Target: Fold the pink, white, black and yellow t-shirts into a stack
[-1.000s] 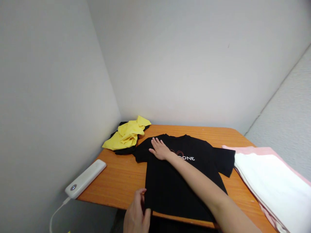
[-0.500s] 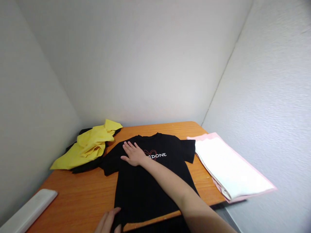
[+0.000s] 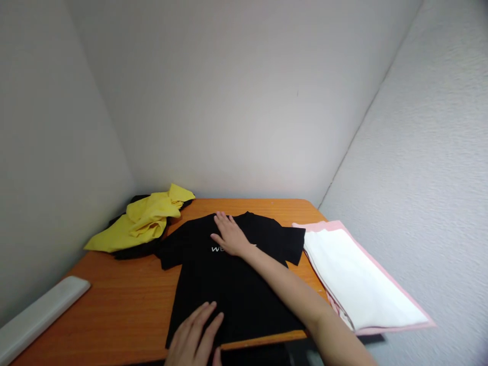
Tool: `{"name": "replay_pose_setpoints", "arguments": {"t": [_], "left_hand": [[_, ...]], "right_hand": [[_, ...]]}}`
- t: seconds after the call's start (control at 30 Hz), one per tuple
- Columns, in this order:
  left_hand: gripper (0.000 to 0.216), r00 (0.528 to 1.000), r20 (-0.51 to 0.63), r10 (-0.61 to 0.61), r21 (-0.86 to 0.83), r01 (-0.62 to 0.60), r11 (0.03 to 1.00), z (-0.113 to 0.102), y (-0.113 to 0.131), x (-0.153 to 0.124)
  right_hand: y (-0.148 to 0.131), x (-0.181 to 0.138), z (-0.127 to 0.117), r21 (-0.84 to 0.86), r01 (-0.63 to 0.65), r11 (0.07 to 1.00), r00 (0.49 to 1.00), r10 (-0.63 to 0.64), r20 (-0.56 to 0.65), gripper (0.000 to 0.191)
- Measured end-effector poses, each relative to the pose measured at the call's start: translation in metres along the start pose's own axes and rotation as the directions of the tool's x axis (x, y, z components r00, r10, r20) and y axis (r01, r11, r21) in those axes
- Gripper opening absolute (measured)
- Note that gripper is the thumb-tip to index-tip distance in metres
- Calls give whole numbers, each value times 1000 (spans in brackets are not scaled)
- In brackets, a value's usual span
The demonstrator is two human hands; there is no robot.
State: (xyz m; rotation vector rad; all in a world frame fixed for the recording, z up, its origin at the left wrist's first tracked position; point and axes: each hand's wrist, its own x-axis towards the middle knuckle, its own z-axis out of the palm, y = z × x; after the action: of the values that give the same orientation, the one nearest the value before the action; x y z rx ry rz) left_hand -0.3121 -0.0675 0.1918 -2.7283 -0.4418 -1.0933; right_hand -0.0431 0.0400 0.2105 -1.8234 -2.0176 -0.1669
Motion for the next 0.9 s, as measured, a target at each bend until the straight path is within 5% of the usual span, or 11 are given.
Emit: {"name": "replay_pose_setpoints", "arguments": {"t": [0.07, 0.2, 0.33, 0.5, 0.63, 0.7, 0.8, 0.9], "left_hand": [[42, 998, 15, 64, -104, -62, 993, 8, 21, 18], [32, 988, 30, 149, -270, -136, 953, 40, 67, 50], [51, 981, 2, 193, -272, -185, 944, 88, 108, 63], [17, 981, -129, 147, -69, -157, 985, 129, 138, 65], [29, 954, -283, 98, -50, -117, 992, 129, 142, 68], [30, 962, -257, 90, -76, -113, 991, 122, 140, 71], [24, 996, -75, 49, -209, -63, 976, 105, 137, 82], [16, 984, 165, -67, -480, 140, 866, 80, 133, 102]], "right_hand": [[33, -9, -17, -48, -170, 984, 985, 171, 30, 68], [106, -31, -53, -130, -508, 851, 852, 519, 66, 55], [153, -55, -76, -187, -592, 784, 782, 615, 102, 42], [170, -70, -75, -189, -566, 802, 786, 595, 169, 30], [174, -69, -76, -156, -539, 827, 811, 560, 168, 22], [177, -67, -84, -126, -530, 838, 823, 545, 162, 20], [180, -63, -103, -72, -513, 856, 843, 518, 147, 22], [185, -59, -128, -24, -510, 860, 853, 509, 119, 25]]}}
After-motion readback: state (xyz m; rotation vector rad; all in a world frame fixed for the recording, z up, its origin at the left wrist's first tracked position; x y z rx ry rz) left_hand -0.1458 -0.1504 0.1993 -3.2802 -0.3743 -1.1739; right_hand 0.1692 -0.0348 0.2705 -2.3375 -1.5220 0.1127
